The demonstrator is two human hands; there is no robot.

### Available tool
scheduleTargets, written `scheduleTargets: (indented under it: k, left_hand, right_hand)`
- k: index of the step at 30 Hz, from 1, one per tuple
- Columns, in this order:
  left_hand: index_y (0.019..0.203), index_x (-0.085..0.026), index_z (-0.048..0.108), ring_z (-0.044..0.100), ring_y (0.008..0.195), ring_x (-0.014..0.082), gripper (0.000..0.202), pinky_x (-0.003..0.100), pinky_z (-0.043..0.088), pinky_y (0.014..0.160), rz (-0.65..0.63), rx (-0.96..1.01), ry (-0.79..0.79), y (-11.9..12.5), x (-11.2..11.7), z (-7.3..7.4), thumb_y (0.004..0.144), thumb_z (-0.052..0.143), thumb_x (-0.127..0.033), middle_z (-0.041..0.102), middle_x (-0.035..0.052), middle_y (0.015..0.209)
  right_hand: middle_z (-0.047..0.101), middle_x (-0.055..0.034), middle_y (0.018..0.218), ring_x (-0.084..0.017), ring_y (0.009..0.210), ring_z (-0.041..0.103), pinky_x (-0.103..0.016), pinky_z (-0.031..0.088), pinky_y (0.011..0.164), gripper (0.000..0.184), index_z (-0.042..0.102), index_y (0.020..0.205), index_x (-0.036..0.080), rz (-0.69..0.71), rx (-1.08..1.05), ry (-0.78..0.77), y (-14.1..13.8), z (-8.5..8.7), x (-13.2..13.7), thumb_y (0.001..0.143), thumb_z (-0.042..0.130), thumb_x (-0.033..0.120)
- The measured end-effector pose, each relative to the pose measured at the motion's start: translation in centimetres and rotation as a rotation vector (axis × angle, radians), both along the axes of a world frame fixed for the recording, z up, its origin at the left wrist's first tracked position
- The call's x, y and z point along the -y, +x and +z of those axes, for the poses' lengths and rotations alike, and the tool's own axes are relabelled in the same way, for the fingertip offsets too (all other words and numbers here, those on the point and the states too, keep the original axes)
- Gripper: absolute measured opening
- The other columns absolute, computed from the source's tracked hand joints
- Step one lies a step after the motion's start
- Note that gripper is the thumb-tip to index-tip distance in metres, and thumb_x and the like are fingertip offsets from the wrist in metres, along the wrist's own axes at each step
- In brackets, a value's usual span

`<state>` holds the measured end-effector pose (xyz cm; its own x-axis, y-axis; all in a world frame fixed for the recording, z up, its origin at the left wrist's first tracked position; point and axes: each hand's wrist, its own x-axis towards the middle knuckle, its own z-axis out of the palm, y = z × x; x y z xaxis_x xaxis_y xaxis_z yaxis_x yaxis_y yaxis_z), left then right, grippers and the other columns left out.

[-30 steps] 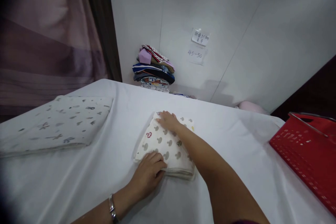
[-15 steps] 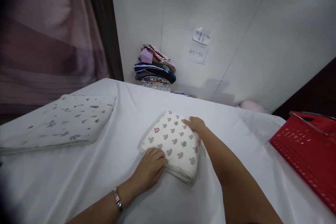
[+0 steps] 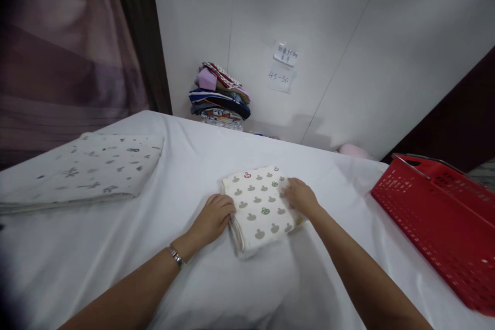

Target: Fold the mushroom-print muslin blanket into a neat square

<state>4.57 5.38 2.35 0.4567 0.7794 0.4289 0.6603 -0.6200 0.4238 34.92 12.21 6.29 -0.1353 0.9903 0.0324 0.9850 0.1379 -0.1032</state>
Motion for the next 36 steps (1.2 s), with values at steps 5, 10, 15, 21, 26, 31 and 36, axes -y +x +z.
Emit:
scheduleTargets:
  k: [5, 10, 15, 21, 26, 31, 36]
  left_hand:
    - [0.088, -0.021, 0.059, 0.049, 0.098, 0.0179, 0.026, 0.039, 0.03, 0.097, 0.011, -0.011, -0.001, 0.0, 0.2, 0.0, 0.075, 0.045, -0.001, 0.057, 0.003, 0.096]
    - [0.086, -0.02, 0.059, 0.049, 0.097, 0.0177, 0.025, 0.037, 0.032, 0.095, 0.012, 0.006, -0.007, -0.1, 0.1, -0.2, 0.073, 0.048, -0.001, 0.057, 0.0027, 0.094]
    - [0.085, -0.02, 0.06, 0.048, 0.095, 0.019, 0.025, 0.037, 0.035, 0.09, 0.028, 0.049, -0.043, -0.2, -0.2, -0.6, 0.071, 0.048, -0.001, 0.058, 0.0029, 0.09]
    - [0.084, -0.019, 0.06, 0.048, 0.095, 0.0191, 0.026, 0.037, 0.036, 0.088, 0.029, 0.089, -0.047, -0.1, -0.3, -0.9, 0.07, 0.049, -0.001, 0.058, 0.0033, 0.091]
    - [0.083, -0.02, 0.06, 0.049, 0.094, 0.0192, 0.025, 0.037, 0.037, 0.088, 0.028, 0.086, -0.049, -0.1, -0.4, -0.7, 0.071, 0.049, -0.001, 0.059, 0.0034, 0.089]
    - [0.081, -0.021, 0.059, 0.049, 0.095, 0.0193, 0.026, 0.037, 0.036, 0.088, 0.018, 0.088, -0.059, -0.2, -0.4, -0.5, 0.07, 0.048, 0.0, 0.059, 0.0028, 0.089]
    - [0.08, -0.02, 0.058, 0.05, 0.092, 0.0185, 0.025, 0.035, 0.038, 0.084, 0.01, 0.09, -0.065, -0.3, -0.4, -0.6, 0.071, 0.047, 0.0, 0.058, 0.0028, 0.088]
  right_hand:
    - [0.034, -0.0119, 0.145, -0.024, 0.135, 0.027, -0.039, 0.024, 0.109, 0.056, 0.037, 0.139, 0.013, 0.351, -0.079, 0.013, -7.2, 0.0, -1.6, 0.092, 0.036, 0.044]
    - [0.031, -0.0108, 0.147, -0.024, 0.137, 0.021, -0.043, 0.017, 0.11, 0.052, 0.036, 0.139, 0.015, 0.48, -0.081, -0.027, -14.1, -2.0, -2.7, 0.094, 0.031, 0.041]
    - [0.029, -0.009, 0.148, -0.023, 0.138, 0.017, -0.045, 0.01, 0.111, 0.052, 0.036, 0.14, 0.016, 0.487, -0.064, 0.011, -16.1, -3.5, -2.7, 0.095, 0.029, 0.041]
    - [0.025, -0.0092, 0.15, -0.023, 0.139, 0.014, -0.046, 0.01, 0.11, 0.054, 0.033, 0.141, 0.017, 0.476, -0.099, -0.076, -15.9, -2.9, -2.7, 0.095, 0.028, 0.043]
    - [0.024, -0.0064, 0.15, -0.021, 0.14, 0.012, -0.046, 0.008, 0.111, 0.049, 0.035, 0.14, 0.021, 0.546, -0.101, -0.042, -16.6, -3.0, -2.2, 0.096, 0.025, 0.04]
    - [0.025, -0.0086, 0.15, -0.022, 0.139, 0.014, -0.045, 0.01, 0.111, 0.048, 0.037, 0.139, 0.019, 0.544, -0.178, -0.105, -16.2, -2.2, -1.3, 0.095, 0.03, 0.038]
    - [0.024, -0.009, 0.15, -0.021, 0.139, 0.016, -0.047, 0.014, 0.11, 0.048, 0.034, 0.141, 0.021, 0.479, -0.256, -0.149, -13.0, -1.0, 3.4, 0.095, 0.032, 0.036]
